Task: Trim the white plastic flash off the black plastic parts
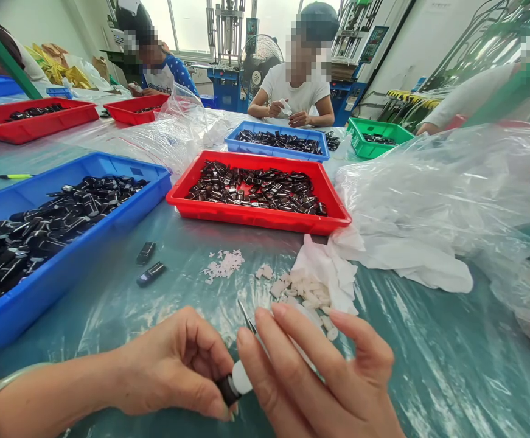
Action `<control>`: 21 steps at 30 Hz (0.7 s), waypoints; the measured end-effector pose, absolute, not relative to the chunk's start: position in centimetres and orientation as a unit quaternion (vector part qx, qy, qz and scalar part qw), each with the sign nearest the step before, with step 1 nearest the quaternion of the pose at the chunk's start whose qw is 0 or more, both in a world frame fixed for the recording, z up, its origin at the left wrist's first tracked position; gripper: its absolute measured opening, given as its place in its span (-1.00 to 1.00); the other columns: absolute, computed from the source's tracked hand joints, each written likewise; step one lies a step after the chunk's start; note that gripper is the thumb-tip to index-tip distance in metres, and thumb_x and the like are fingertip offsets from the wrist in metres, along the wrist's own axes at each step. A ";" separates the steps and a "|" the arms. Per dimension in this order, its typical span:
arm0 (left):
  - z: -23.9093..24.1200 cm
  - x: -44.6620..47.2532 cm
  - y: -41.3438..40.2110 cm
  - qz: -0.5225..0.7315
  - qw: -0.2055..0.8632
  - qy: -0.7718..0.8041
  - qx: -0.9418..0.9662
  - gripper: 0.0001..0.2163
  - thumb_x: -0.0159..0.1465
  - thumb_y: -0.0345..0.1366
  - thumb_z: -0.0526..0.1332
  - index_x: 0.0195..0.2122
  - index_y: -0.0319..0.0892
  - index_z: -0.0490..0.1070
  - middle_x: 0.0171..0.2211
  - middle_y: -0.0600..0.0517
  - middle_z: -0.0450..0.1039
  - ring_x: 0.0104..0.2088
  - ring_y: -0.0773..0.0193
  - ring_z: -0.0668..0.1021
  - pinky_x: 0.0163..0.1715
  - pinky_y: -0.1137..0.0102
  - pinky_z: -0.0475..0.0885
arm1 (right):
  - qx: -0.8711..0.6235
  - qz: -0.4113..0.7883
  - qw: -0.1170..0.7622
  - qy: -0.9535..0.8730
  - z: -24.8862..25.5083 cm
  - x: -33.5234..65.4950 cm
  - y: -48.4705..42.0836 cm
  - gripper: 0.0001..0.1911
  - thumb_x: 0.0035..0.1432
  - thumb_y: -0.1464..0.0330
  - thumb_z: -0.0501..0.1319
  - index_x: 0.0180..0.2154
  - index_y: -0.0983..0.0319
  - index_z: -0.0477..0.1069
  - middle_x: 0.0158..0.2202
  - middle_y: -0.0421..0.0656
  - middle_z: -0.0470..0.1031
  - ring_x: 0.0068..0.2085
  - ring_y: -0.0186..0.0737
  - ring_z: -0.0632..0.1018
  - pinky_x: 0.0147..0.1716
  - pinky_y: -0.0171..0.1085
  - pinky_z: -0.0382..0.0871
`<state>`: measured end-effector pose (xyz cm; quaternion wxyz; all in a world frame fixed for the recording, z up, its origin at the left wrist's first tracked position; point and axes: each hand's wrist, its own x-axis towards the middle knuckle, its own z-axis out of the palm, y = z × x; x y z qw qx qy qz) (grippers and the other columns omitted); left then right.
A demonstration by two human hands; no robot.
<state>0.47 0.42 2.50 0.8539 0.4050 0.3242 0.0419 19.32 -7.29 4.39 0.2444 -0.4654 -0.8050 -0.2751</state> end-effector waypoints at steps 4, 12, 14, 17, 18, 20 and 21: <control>2.4 0.4 0.4 0.042 0.856 0.317 0.407 -0.81 -0.16 -0.43 0.41 -0.46 -0.28 0.56 -0.56 0.06 0.50 -0.56 0.47 0.47 -0.50 0.60 0.36 | -0.479 -0.263 0.239 -0.803 4.4 19.2 -7.5 -0.75 0.20 0.43 0.10 -0.13 0.07 0.44 -0.19 -0.24 0.56 -0.12 -0.21 0.53 0.08 -0.09 0.14; 2.6 0.5 0.4 0.031 0.848 0.315 0.425 -0.79 -0.15 -0.37 0.42 -0.44 -0.28 0.56 -0.58 0.07 0.47 -0.59 0.49 0.42 -0.50 0.58 0.33 | -0.475 -0.264 0.236 -0.806 4.5 19.2 -7.4 -0.77 0.20 0.37 0.12 -0.13 0.05 0.45 -0.19 -0.24 0.56 -0.14 -0.21 0.54 0.02 -0.17 0.21; 2.8 0.5 0.4 0.027 0.843 0.321 0.430 -0.78 -0.16 -0.34 0.43 -0.44 -0.29 0.56 -0.60 0.08 0.45 -0.60 0.50 0.41 -0.51 0.57 0.32 | -0.477 -0.265 0.240 -0.803 4.5 19.1 -7.4 -0.76 0.20 0.41 0.10 -0.15 0.06 0.46 -0.19 -0.25 0.56 -0.15 -0.22 0.55 0.02 -0.18 0.20; 2.8 0.5 0.4 0.024 0.842 0.329 0.427 -0.78 -0.16 -0.33 0.43 -0.45 -0.29 0.56 -0.58 0.06 0.47 -0.58 0.48 0.42 -0.50 0.56 0.32 | -0.480 -0.266 0.254 -0.797 4.4 18.9 -7.4 -0.72 0.21 0.47 0.05 -0.16 0.08 0.46 -0.21 -0.25 0.56 -0.16 -0.25 0.54 0.05 -0.15 0.17; 2.8 0.5 0.4 0.023 0.843 0.329 0.426 -0.78 -0.17 -0.34 0.43 -0.46 -0.29 0.56 -0.57 0.05 0.47 -0.58 0.48 0.43 -0.49 0.56 0.33 | -0.480 -0.266 0.257 -0.795 4.4 18.9 -7.4 -0.71 0.21 0.48 0.04 -0.16 0.08 0.45 -0.22 -0.24 0.57 -0.16 -0.24 0.54 0.06 -0.15 0.16; 2.9 0.5 0.4 0.023 0.845 0.328 0.421 -0.77 -0.18 -0.35 0.44 -0.46 -0.28 0.56 -0.54 0.04 0.49 -0.57 0.48 0.44 -0.48 0.56 0.33 | -0.481 -0.266 0.259 -0.794 4.3 18.9 -7.4 -0.72 0.21 0.46 0.05 -0.14 0.08 0.45 -0.22 -0.23 0.57 -0.15 -0.23 0.54 0.06 -0.13 0.16; 2.9 0.5 0.4 0.024 0.847 0.328 0.419 -0.78 -0.19 -0.37 0.44 -0.47 -0.28 0.56 -0.54 0.04 0.50 -0.56 0.48 0.44 -0.48 0.57 0.33 | -0.480 -0.267 0.259 -0.795 4.3 18.9 -7.4 -0.73 0.21 0.45 0.06 -0.14 0.08 0.44 -0.22 -0.23 0.57 -0.15 -0.23 0.54 0.06 -0.13 0.17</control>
